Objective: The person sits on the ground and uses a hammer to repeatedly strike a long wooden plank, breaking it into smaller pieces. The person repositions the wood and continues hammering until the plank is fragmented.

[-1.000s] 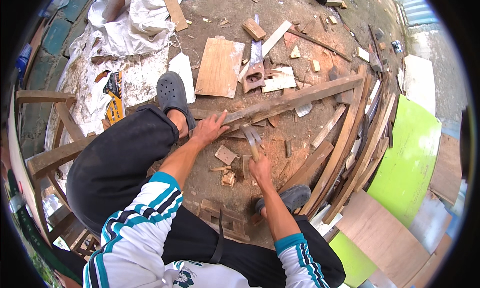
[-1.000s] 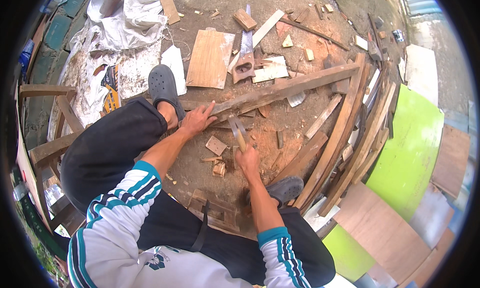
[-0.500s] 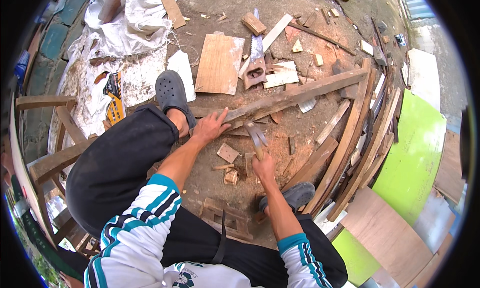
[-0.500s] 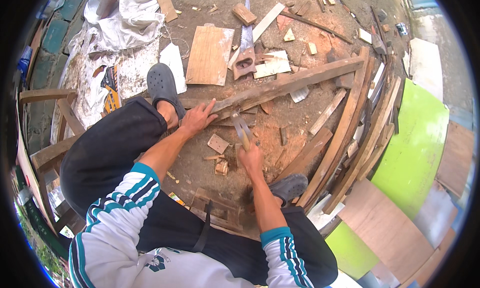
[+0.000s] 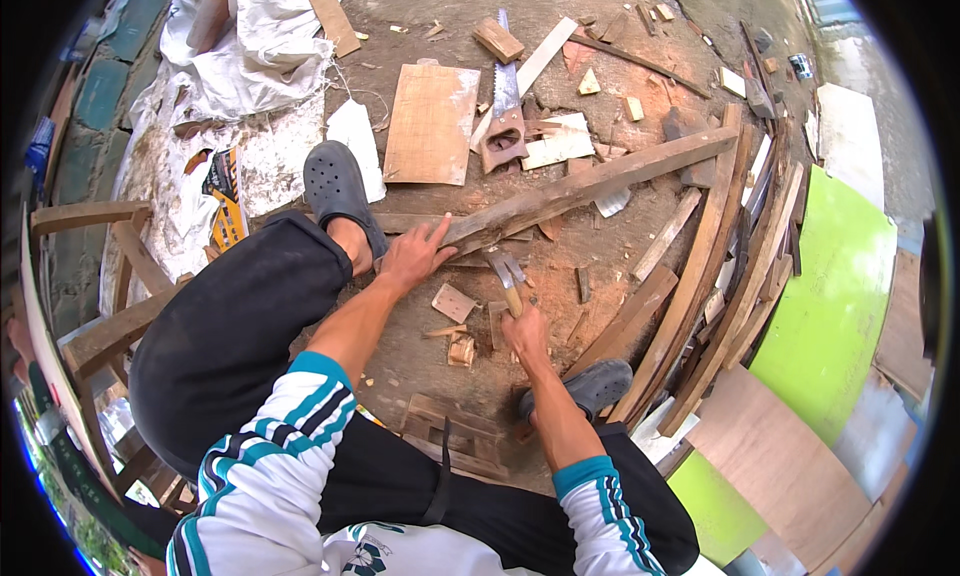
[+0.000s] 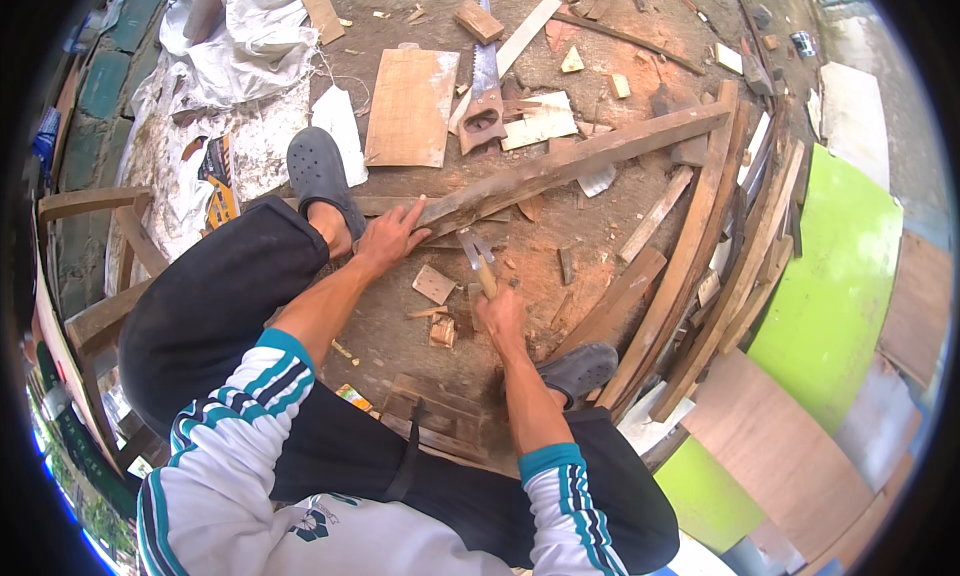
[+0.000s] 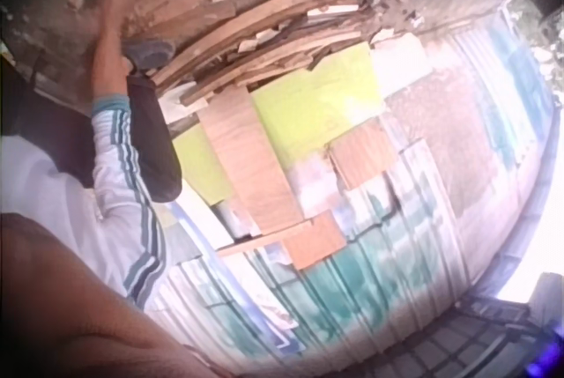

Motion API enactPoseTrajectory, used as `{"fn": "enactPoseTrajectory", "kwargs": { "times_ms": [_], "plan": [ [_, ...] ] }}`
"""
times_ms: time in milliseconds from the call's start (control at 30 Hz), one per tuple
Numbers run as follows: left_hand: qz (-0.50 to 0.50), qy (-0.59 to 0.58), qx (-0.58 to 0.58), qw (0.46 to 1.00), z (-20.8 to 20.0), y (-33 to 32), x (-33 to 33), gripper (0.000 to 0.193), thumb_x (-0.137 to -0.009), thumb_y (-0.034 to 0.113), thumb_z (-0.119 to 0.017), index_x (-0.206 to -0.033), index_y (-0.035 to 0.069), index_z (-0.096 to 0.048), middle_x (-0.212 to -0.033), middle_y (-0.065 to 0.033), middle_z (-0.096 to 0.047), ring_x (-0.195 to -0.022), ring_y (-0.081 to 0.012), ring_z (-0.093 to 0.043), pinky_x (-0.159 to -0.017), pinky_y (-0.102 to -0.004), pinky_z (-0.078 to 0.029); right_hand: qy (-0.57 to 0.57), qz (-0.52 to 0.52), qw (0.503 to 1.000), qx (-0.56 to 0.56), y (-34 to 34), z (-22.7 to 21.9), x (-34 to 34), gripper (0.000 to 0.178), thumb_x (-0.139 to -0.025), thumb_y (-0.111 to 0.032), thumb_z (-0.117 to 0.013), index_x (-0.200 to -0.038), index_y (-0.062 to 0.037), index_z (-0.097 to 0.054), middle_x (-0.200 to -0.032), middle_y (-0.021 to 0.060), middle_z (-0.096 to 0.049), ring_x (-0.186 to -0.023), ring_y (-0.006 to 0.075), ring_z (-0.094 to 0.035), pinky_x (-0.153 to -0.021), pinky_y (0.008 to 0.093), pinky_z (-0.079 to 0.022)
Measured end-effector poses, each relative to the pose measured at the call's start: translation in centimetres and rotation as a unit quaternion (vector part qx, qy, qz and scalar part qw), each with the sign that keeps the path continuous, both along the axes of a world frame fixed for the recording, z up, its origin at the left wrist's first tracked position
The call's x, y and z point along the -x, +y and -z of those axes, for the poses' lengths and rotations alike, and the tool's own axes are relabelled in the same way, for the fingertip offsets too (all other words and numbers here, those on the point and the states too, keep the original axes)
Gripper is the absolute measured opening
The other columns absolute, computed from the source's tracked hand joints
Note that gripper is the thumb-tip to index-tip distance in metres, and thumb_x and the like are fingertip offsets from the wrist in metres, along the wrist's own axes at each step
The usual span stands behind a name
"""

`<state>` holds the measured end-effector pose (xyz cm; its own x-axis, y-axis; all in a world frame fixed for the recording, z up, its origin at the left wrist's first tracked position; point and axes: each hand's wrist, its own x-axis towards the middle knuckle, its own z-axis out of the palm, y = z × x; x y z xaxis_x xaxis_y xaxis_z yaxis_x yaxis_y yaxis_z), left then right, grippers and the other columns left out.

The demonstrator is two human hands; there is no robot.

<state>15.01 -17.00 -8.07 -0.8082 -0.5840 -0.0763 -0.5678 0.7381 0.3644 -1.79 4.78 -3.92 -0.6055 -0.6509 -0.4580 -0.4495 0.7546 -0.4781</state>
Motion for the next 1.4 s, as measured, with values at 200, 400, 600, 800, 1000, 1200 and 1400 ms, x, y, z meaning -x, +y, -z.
{"fn": "enactPoseTrajectory", "kwargs": {
  "times_ms": [200, 400, 600, 800, 1000, 1200, 1400],
  "plan": [
    [-0.022, -0.035, -0.03, 0.999, -0.6, -0.1, -0.4, 0.064, -0.098, 0.046, -0.057, -0.151, 0.014, -0.04, -0.094, -0.0158, -0.059, -0.082, -0.0345, -0.065, -0.068, -0.0456, -0.056, -0.034, 0.11, 0.993, 0.033, 0.4, -2.5, -0.4, 0.031, -0.082, -0.026, -0.064, -0.102, -0.0029, -0.069, -0.087, 0.0265, -0.07, -0.082, 0.0455, -0.068, -0.072, 0.0519, -0.053],
    [-0.01, -0.051, -0.041, 0.998, -0.4, 0.3, 0.2, 0.064, -0.098, 0.049, -0.054, -0.151, 0.016, -0.039, -0.098, -0.0165, -0.061, -0.086, -0.0349, -0.066, -0.069, -0.0461, -0.056, -0.029, 0.068, 0.994, 0.086, -0.1, -1.2, -0.7, 0.028, -0.083, -0.025, -0.065, -0.099, -0.0013, -0.068, -0.082, 0.0267, -0.069, -0.08, 0.0426, -0.069, -0.07, 0.0484, -0.053],
    [-0.035, -0.046, -0.046, 0.997, -0.1, -0.1, -0.5, 0.063, -0.098, 0.049, -0.055, -0.15, 0.018, -0.041, -0.099, -0.0161, -0.061, -0.086, -0.0349, -0.066, -0.069, -0.0454, -0.056, -0.012, 0.041, 0.999, -0.017, -0.4, -2.5, 0.0, 0.029, -0.082, -0.024, -0.067, -0.101, -0.0025, -0.071, -0.088, 0.026, -0.07, -0.085, 0.043, -0.07, -0.072, 0.0471, -0.055],
    [-0.015, -0.035, -0.034, 0.999, -0.1, 0.1, 0.1, 0.062, -0.098, 0.049, -0.054, -0.15, 0.017, -0.042, -0.097, -0.0154, -0.061, -0.085, -0.0338, -0.066, -0.069, -0.0445, -0.056, -0.033, 0.061, 0.992, 0.108, 0.2, -1.4, -1.0, 0.033, -0.083, -0.026, -0.065, -0.108, -0.0047, -0.07, -0.089, 0.027, -0.07, -0.085, 0.045, -0.068, -0.074, 0.0509, -0.054],
    [-0.013, -0.051, -0.019, 0.998, -0.2, -0.3, 0.1, 0.064, -0.097, 0.05, -0.055, -0.149, 0.016, -0.042, -0.097, -0.0151, -0.061, -0.084, -0.0331, -0.066, -0.069, -0.043, -0.056, -0.031, -0.002, 0.998, -0.05, -0.2, -3.8, 0.4, 0.036, -0.084, -0.024, -0.064, -0.115, -0.0043, -0.068, -0.091, 0.0265, -0.07, -0.086, 0.0452, -0.068, -0.074, 0.0496, -0.054],
    [-0.004, -0.012, -0.012, 1.0, 0.2, -0.1, 0.0, 0.064, -0.098, 0.046, -0.057, -0.151, 0.015, -0.04, -0.096, -0.0161, -0.061, -0.085, -0.0343, -0.066, -0.069, -0.0447, -0.056, -0.03, 0.059, 0.986, 0.152, -3.4, -4.4, -0.5, 0.039, -0.083, -0.027, -0.064, -0.111, -0.0001, -0.068, -0.087, 0.0286, -0.069, -0.086, 0.0478, -0.067, -0.078, 0.0532, -0.053],
    [-0.012, -0.045, -0.025, 0.999, 0.2, 0.3, -0.5, 0.063, -0.098, 0.051, -0.054, -0.15, 0.018, -0.042, -0.1, -0.0154, -0.063, -0.085, -0.0339, -0.067, -0.066, -0.0445, -0.057, -0.016, 0.045, 0.996, -0.076, 1.7, -2.6, 0.1, 0.028, -0.082, -0.021, -0.063, -0.098, 0.0017, -0.069, -0.083, 0.0297, -0.067, -0.082, 0.0462, -0.068, -0.074, 0.0504, -0.053]
  ]
}}
